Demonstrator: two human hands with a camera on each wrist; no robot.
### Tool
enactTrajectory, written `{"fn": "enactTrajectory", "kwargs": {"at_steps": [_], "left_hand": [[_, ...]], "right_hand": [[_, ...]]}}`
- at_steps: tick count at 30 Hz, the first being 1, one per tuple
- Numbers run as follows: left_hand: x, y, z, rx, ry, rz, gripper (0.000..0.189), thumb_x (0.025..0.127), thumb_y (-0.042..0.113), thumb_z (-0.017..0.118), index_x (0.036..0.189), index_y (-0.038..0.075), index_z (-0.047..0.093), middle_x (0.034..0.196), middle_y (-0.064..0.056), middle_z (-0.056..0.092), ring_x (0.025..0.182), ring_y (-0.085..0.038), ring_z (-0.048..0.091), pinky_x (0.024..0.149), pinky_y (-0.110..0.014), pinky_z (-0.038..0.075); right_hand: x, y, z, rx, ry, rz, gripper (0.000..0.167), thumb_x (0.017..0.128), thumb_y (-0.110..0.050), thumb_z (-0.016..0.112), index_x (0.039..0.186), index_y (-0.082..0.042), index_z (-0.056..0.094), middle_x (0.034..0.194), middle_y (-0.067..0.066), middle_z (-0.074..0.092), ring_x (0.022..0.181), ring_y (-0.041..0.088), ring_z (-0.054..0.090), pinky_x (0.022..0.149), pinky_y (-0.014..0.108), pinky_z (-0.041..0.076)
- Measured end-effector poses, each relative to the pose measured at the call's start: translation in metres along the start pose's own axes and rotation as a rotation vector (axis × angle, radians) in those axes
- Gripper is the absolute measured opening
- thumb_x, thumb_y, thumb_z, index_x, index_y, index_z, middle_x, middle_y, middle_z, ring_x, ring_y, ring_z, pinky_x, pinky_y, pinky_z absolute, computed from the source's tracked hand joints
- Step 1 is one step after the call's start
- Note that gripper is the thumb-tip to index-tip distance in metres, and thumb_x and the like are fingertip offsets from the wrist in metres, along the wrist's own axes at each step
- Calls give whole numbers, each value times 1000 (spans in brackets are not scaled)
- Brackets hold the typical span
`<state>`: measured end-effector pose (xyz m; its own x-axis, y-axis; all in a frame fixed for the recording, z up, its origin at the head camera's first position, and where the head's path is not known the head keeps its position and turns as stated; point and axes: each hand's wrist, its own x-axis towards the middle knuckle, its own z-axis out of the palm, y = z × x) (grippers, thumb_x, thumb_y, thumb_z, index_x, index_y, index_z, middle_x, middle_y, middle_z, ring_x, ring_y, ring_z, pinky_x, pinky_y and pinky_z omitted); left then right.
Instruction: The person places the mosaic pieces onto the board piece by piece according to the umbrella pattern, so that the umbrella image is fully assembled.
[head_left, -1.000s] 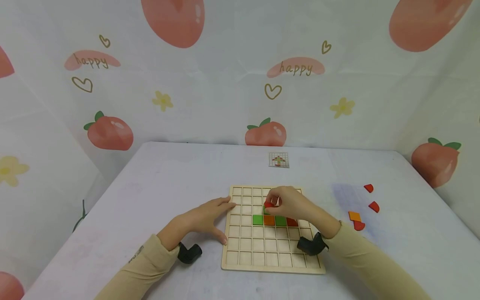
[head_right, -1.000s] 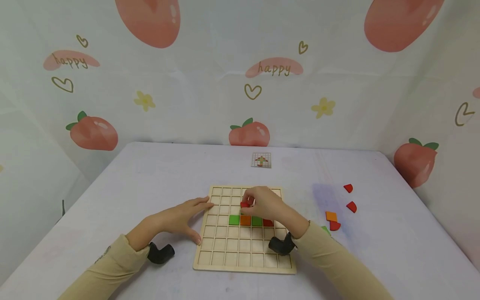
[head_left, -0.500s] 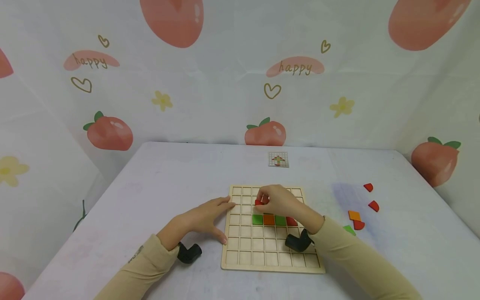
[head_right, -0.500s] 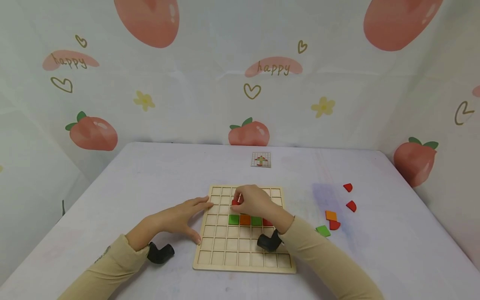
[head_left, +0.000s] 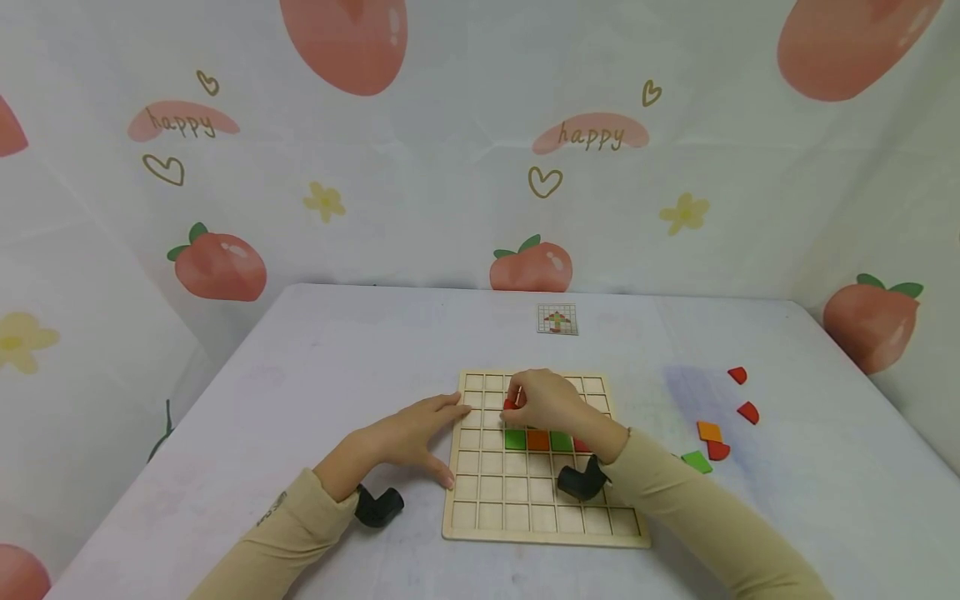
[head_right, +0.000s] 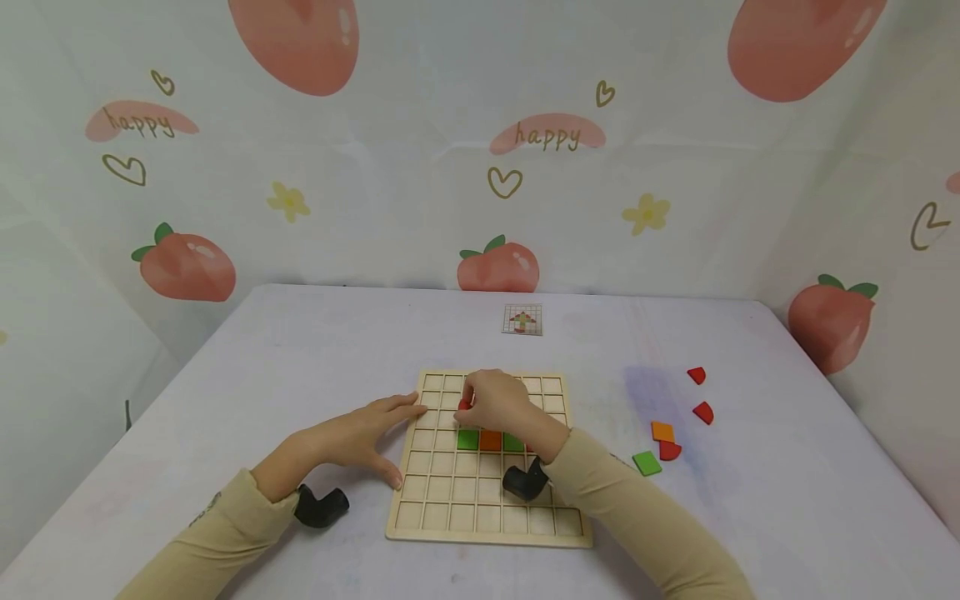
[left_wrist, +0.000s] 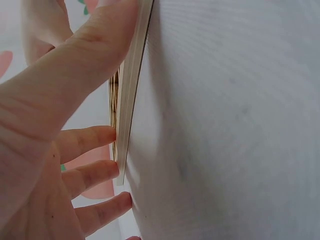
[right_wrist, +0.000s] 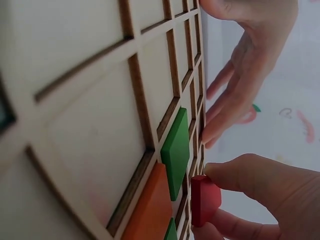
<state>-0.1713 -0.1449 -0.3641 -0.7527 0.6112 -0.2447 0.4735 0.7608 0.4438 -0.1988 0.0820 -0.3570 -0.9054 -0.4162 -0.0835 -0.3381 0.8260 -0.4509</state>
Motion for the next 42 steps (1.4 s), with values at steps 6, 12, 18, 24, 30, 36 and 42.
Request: {"fn": "enactTrajectory", "kwargs": {"at_steps": [6,12,18,24,30,36,42], "left_hand": [[-1,1,0,0,-5,1,98,66,43,81,143,5,34,153,-18,24,141,-36,25,114,-51,27],[-1,-1,0,11,6,29,98,66,42,82,143,3,34,152,-21,25,140,-37,27,113,-51,28],[0,-2,1,13,8,29,98,66,42,82,143,3,34,153,-20,25,140,-37,27,113,-51,28],[-1,-1,0,1,5,20,98,66,42,81,143,4,34,153,-20,24,141,-37,26,113,-51,27],[-1,0,0,-4,3,13,99,66,42,81,143,4,33,153,-19,23,141,-36,25,113,-51,27],[-1,0,0,4,2,15,99,66,43,81,143,4,34,153,-19,24,141,-36,25,114,-51,27],[-1,1,-1,3,1,12,98,66,42,81,143,4,34,153,-19,24,141,-36,25,114,-51,27]], "right_hand": [[2,-3,2,-45,0,30,22,76,-32,76,79,-14,63,73,0,61,61,13,49,50,22,36],[1,-4,3,-72,2,30,23,76,-33,76,79,-14,63,75,0,63,62,13,50,51,23,38],[2,-4,5,-87,4,20,25,75,-34,77,79,-15,62,73,-1,62,62,13,50,51,22,38],[1,-4,5,-88,10,-8,23,76,-33,76,81,-16,60,65,-3,55,57,12,46,47,22,32],[1,-5,5,-111,19,-20,24,77,-34,75,79,-16,59,63,-3,53,55,12,45,46,21,29],[0,-5,5,-150,43,-20,25,78,-35,74,73,-15,59,63,-3,55,55,11,45,46,20,30],[0,-4,5,-142,44,-9,26,78,-35,74,70,-15,58,64,-3,56,56,12,46,47,21,32]]}}
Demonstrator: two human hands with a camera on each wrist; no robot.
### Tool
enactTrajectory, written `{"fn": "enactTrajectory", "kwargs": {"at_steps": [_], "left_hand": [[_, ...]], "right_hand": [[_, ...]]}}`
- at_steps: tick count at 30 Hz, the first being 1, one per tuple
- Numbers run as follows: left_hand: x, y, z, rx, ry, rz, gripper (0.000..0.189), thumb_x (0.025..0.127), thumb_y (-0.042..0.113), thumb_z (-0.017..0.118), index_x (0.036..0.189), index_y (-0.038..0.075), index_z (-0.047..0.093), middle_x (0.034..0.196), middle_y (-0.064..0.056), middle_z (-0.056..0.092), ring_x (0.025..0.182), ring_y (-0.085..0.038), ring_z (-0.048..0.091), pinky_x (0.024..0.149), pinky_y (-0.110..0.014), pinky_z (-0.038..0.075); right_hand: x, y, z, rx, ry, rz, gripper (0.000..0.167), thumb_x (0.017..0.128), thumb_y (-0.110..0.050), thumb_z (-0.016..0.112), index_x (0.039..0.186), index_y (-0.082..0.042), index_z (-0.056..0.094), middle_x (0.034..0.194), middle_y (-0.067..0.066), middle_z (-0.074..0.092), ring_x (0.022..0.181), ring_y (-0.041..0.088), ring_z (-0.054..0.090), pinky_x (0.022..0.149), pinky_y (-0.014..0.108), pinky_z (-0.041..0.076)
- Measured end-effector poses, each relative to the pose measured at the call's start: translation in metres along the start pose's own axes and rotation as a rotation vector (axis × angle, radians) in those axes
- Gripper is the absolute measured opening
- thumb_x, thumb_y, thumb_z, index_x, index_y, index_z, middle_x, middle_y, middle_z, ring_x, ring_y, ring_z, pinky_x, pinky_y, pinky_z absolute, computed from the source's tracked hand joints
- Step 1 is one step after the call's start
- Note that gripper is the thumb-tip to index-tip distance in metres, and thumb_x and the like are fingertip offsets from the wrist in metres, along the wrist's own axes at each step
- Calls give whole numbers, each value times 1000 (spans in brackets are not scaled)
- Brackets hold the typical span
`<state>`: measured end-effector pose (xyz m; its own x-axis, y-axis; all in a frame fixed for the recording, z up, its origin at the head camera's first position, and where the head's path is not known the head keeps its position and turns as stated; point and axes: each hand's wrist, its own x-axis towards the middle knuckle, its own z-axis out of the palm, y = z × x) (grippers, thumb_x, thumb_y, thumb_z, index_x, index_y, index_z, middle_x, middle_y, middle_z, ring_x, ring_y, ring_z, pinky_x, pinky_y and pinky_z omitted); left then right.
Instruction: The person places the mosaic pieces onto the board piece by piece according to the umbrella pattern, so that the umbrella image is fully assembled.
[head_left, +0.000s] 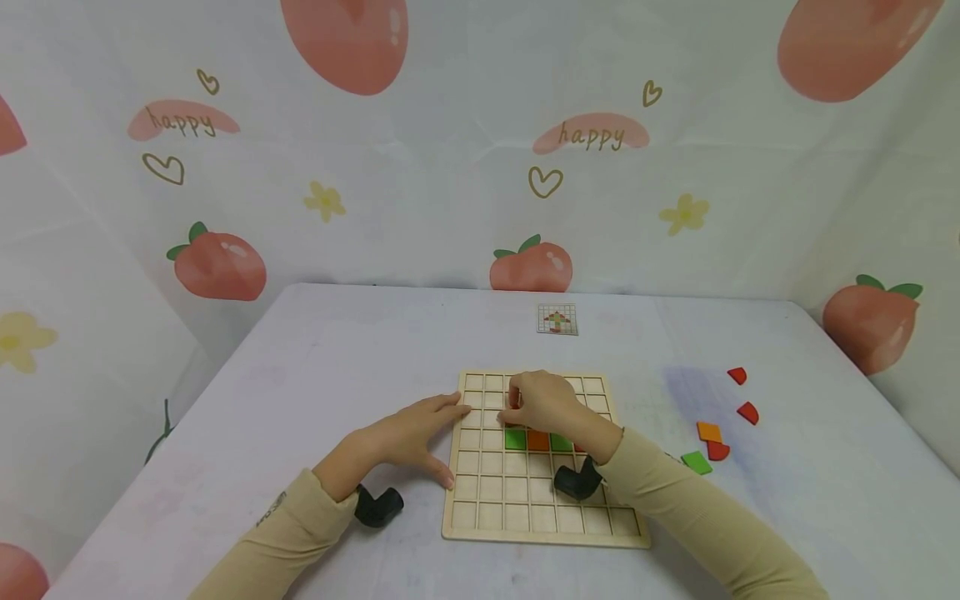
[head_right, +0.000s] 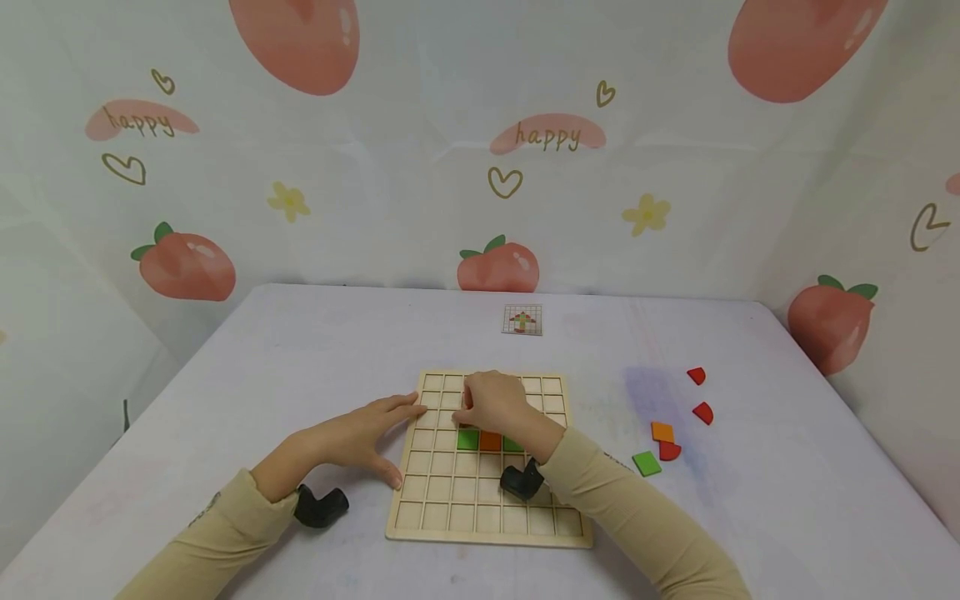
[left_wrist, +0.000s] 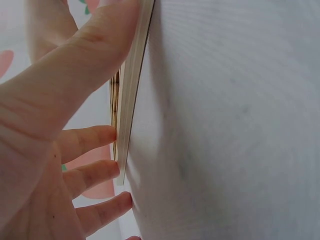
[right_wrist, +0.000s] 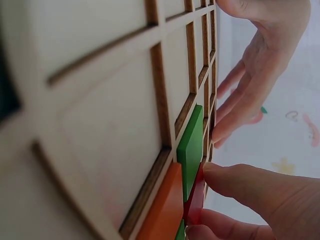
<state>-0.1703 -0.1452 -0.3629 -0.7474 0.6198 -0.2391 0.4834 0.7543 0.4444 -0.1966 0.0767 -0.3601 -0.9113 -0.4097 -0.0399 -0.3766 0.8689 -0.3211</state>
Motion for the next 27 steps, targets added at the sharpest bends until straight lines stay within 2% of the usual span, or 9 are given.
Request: {"fn": "enactTrajectory", "kwargs": {"at_steps": [18,27], "left_hand": [[0,1,-1,-3,-1,4,98,66,42,81,143,3,34,153,-20,24,141,-37,26,113,-51,27],[0,1,0,0,4,8,98,66,41,82,142,3,34,153,-21,24,140,-37,26,113,-51,28]], "right_hand": [[-2,3,-3,26,-16,-4,27,79,-33,73,67,-15,58,64,-2,56,57,12,46,47,21,33],[-9,21,-20,173,-39,-38,20,82,-31,70,76,-14,63,71,-1,60,61,11,49,53,22,40]]}}
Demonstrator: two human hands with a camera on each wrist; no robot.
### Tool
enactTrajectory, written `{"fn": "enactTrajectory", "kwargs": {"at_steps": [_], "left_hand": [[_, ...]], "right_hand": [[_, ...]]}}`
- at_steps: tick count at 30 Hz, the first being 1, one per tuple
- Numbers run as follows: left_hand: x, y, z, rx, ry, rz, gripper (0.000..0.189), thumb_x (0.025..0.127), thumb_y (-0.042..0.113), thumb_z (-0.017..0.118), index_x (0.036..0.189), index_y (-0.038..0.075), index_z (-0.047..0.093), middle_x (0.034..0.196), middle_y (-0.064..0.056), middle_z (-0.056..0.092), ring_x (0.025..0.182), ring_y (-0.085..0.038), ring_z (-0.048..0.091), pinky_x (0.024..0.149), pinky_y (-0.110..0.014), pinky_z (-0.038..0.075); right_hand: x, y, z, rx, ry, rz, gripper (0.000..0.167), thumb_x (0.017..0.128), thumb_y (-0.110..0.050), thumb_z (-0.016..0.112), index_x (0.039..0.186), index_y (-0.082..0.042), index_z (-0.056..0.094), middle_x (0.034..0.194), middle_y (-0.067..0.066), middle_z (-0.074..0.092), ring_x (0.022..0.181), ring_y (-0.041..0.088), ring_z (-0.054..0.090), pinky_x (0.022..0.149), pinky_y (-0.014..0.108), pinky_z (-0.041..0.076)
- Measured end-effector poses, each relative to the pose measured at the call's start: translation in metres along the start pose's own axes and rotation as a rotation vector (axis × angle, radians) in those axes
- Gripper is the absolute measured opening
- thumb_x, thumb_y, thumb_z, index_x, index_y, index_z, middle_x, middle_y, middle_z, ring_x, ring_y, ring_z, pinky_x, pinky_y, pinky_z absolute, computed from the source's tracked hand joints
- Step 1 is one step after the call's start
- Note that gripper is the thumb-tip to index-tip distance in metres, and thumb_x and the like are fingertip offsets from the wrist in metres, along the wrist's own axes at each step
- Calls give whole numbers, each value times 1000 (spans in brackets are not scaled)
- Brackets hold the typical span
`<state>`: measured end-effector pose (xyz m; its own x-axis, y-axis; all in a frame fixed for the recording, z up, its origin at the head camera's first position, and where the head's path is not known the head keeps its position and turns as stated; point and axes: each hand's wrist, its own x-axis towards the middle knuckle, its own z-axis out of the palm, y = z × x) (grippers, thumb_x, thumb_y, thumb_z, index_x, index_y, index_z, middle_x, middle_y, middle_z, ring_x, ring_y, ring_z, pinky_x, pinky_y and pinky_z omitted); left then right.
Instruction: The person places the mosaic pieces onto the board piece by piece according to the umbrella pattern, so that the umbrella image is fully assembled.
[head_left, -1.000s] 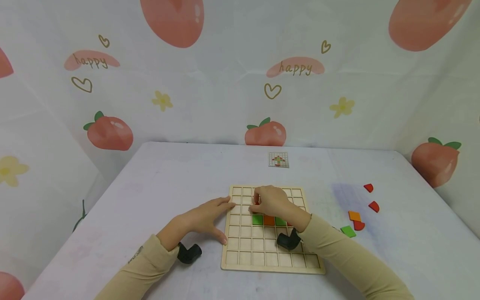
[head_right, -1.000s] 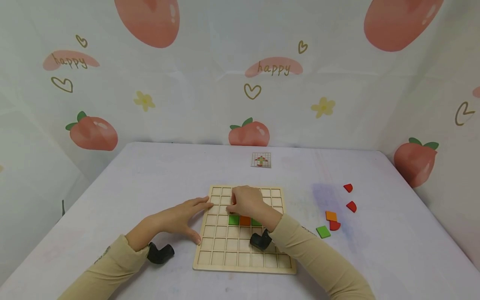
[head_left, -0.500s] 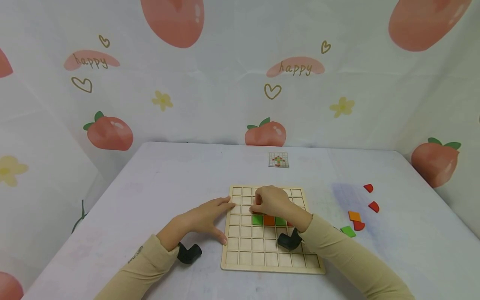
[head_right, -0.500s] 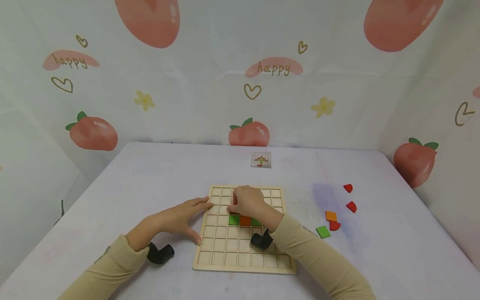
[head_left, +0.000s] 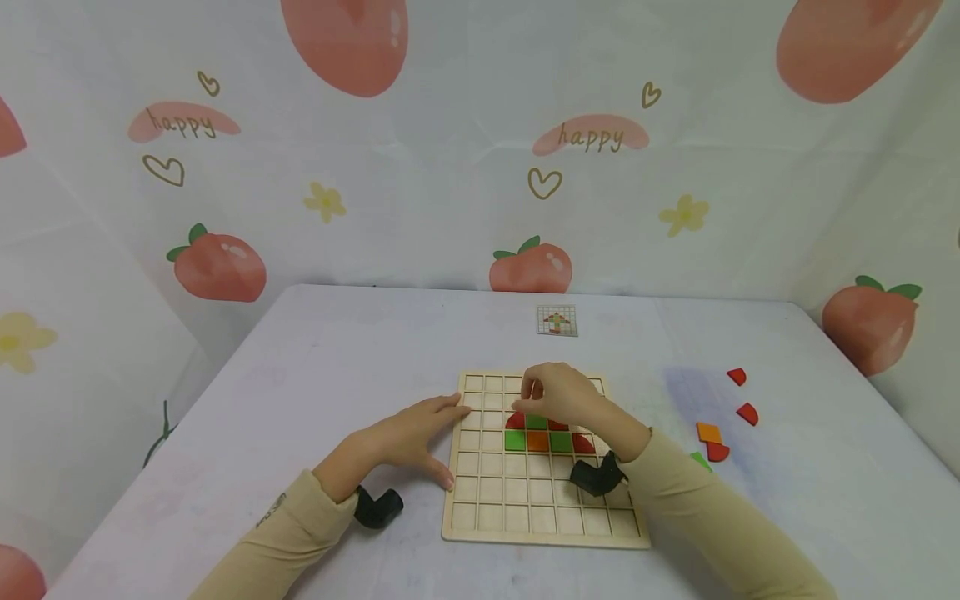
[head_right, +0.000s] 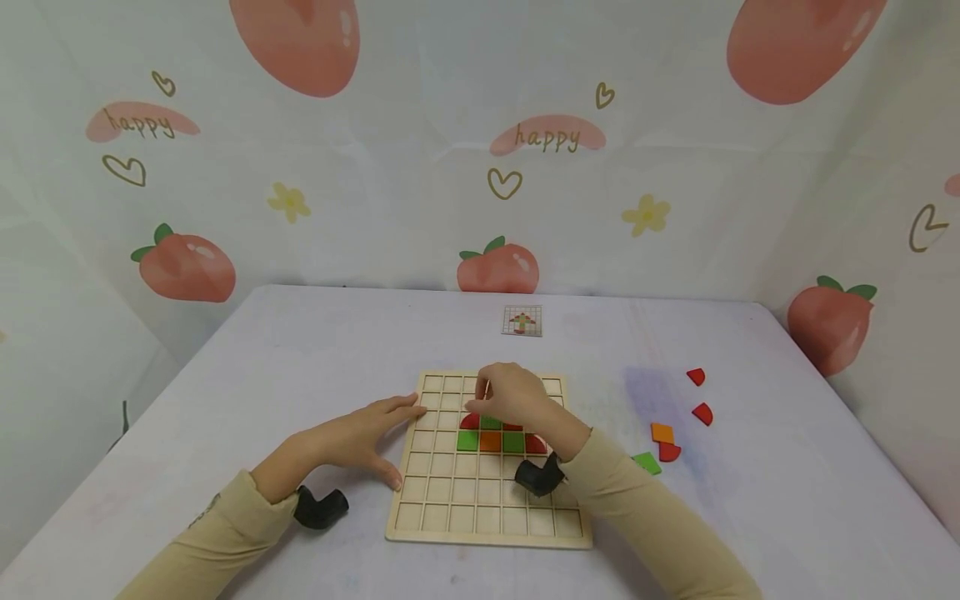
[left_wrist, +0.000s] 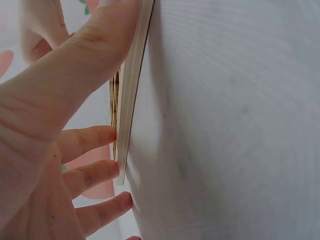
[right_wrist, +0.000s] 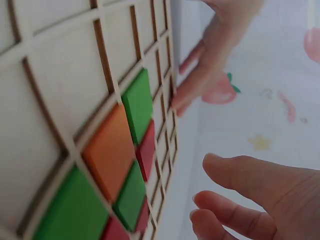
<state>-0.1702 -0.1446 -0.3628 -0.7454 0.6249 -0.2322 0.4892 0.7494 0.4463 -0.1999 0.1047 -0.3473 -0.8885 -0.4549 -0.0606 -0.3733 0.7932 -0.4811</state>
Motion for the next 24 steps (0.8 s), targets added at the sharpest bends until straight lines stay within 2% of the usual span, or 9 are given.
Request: {"fn": "enactTrajectory", "kwargs": {"at_steps": [6,11,18,24], "left_hand": [[-1,1,0,17,3,7,98,66,40,82,142,1,35,152,-22,25,140,-38,27,113,-51,28],[-1,1,0,18,4,8,98,66,40,82,142,1,34,152,-22,25,140,-38,27,113,-51,28],[0,0,0,21,2,2,98,66,42,81,142,2,34,153,-21,24,140,-37,27,113,-51,28],[0,-1,0,21,1,2,98,66,42,81,143,3,34,153,-20,24,140,-37,26,113,-51,28]], "right_hand": [[-12,27,-18,58,21,-28,17,85,-26,68,80,-10,63,73,2,61,62,12,49,55,24,41],[-25,55,-31,52,70,10,17,85,-23,67,81,-8,63,73,4,60,62,12,48,55,24,41],[-42,94,-58,30,144,178,24,85,-27,66,87,-3,64,82,12,63,71,17,53,57,25,41],[-58,137,-82,32,166,319,37,88,-32,61,100,4,61,95,25,63,80,29,58,58,27,44]]}}
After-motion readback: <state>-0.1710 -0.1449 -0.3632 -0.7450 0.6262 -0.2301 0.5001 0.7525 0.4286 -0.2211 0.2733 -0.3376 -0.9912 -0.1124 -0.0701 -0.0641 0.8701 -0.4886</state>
